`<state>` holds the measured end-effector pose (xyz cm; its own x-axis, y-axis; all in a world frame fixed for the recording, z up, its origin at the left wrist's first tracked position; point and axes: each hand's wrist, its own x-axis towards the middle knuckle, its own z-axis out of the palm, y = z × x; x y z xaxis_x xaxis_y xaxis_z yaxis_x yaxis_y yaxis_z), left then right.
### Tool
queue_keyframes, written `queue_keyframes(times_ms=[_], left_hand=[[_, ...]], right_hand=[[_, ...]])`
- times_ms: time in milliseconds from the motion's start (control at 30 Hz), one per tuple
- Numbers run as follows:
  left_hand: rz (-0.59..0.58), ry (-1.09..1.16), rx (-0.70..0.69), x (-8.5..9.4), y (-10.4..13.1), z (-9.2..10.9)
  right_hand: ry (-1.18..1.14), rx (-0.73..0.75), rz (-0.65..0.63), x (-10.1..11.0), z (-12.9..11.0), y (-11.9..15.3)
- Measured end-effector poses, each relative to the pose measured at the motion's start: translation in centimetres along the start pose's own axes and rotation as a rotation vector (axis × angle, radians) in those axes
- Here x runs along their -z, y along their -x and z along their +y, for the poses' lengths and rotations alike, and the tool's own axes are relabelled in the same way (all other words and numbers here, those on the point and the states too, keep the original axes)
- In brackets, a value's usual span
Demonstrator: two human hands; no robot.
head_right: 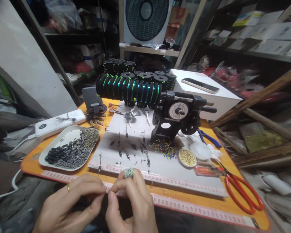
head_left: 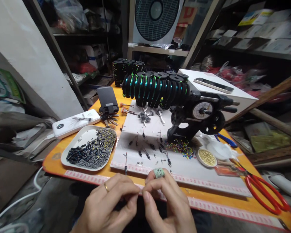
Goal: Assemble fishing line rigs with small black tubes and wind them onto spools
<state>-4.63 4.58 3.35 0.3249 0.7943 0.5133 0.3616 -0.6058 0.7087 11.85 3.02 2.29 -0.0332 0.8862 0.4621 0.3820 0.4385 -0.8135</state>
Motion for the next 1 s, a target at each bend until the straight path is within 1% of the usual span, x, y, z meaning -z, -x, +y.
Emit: queue_keyframes(times_ms=[100,200,267,400,533,667,767,867,933,1000], left_hand=[[0.069,0.096,0.085,-0.5,0.2,-0.1],[0.131,0.301,0.219,-1.1,0.2,0.1],[0.144,0.428,0.282,-1.4,0.3,0.3],[0.153,0.524,0.333,-1.5,0.4,0.3],[0.174,0.605,0.392,-1.5,0.5,0.2],[0.145,0.698,0.439,-1.8,0.8,0.3],[0.178,0.707,0.416,-2.1,1.1,0.5],[0.203,0.748,0.437,-2.3,1.3,0.5],[0.188,0.839,0.491,-2.4,1.3,0.3],[0.153,0.942,0.551,-2.4,1.2,0.2]], right_hand=[[-0.005,-0.029,-0.021,0.3,-0.2,-0.2],[-0.039,-0.028,-0.076,0.6,-0.3,-0.4],[-0.069,-0.034,-0.102,0.6,-0.3,-0.5],[-0.096,-0.062,-0.127,0.5,-0.5,-0.5],[-0.145,-0.1,-0.124,0.3,-0.9,-0.6],[-0.109,-0.106,-0.193,0.4,-0.8,-0.8],[0.017,-0.036,-0.209,0.9,-0.4,-0.7],[0.128,0.07,-0.144,1.6,-0.3,-0.5],[0.116,0.125,-0.12,2.0,-0.3,-0.5],[0.051,0.181,-0.141,2.3,-0.3,-0.5]])
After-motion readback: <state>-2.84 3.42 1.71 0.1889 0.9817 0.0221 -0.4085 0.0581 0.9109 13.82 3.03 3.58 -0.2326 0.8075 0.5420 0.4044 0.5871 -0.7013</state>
